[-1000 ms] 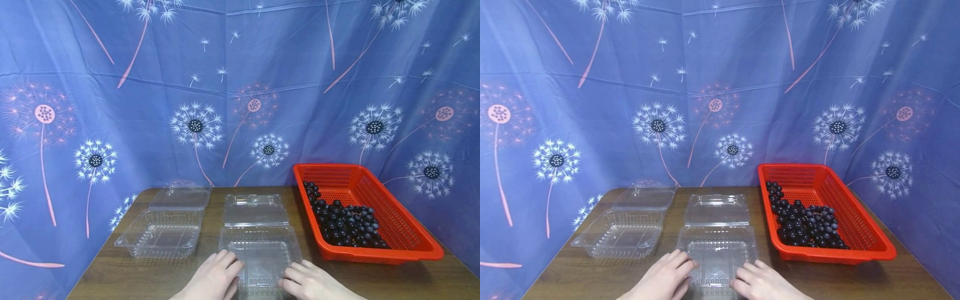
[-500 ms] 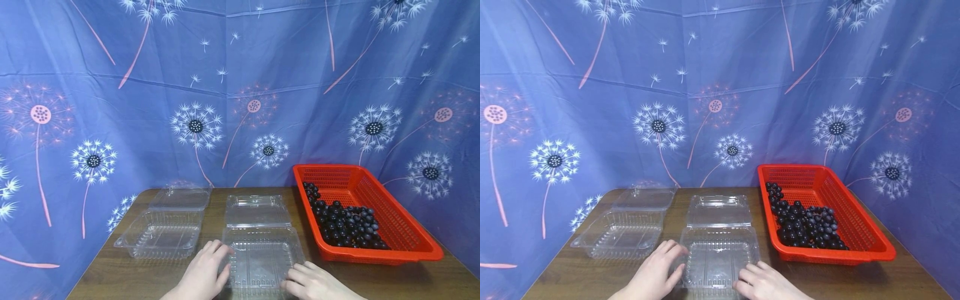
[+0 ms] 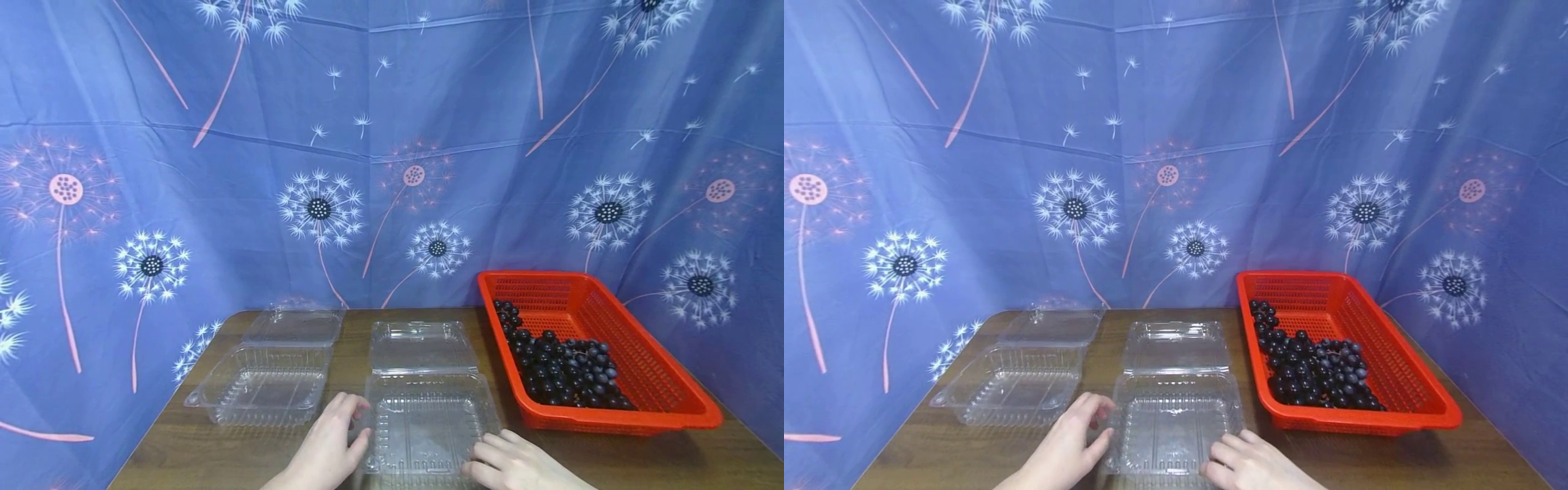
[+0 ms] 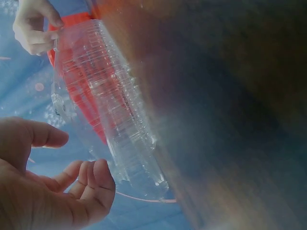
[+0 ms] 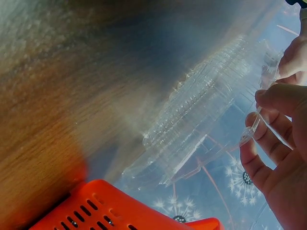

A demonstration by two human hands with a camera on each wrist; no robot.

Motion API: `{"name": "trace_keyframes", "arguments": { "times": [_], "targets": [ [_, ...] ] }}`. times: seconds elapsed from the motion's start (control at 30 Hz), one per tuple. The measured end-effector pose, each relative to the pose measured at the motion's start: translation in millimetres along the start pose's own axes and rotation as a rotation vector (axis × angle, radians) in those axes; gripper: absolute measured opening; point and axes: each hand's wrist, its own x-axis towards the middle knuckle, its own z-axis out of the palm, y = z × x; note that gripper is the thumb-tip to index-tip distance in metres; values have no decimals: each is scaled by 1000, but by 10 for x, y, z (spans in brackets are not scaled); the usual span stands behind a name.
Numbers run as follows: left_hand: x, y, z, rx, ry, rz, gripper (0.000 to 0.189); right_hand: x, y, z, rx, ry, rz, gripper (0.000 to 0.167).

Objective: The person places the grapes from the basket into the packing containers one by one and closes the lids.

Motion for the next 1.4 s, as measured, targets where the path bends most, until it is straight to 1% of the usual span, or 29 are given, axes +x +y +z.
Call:
{"name": "trace_keyframes", "arguments": {
  "times": [0.07, 0.13, 0.27, 0.37, 0.5, 0.6, 0.73, 0.93, 1.13, 1.23, 1.3, 1.4],
  "targets": [
    [2, -15, 5, -52, -11, -29, 33, -7, 1, -2, 6, -8, 6, 29],
    [7, -28, 11, -106, -11, -50, 34, -13, 4, -5, 4, -12, 5, 29],
    [21, -38, 16, -206, -33, -89, 38, -22, 12, -15, 3, -11, -1, 29],
    [29, -38, 22, -250, -50, -113, 42, -27, 18, -22, 6, -6, -2, 29],
    [35, -40, 39, -300, -64, -141, 46, -31, 20, -33, 21, -20, 7, 29],
    [44, -52, 58, -349, -90, -179, 49, -35, 20, -39, 26, -27, 10, 29],
    [62, -65, 82, -408, -123, -244, 50, -39, 19, -41, 25, -21, 6, 29],
    [84, -64, 110, -588, -119, -315, 51, -38, 17, -35, 16, 1, -1, 28],
    [112, -84, 167, -737, -120, -385, 51, -36, 16, -22, -9, 26, -22, 29],
    [135, -107, 191, -800, -130, -428, 51, -36, 16, -20, -1, 25, -13, 28],
    [153, -120, 196, -824, -137, -457, 52, -33, 20, -22, 2, 20, -11, 28],
    [182, -134, 203, -861, -137, -481, 52, -27, 24, -24, 11, 18, -10, 28]
  ]
}}
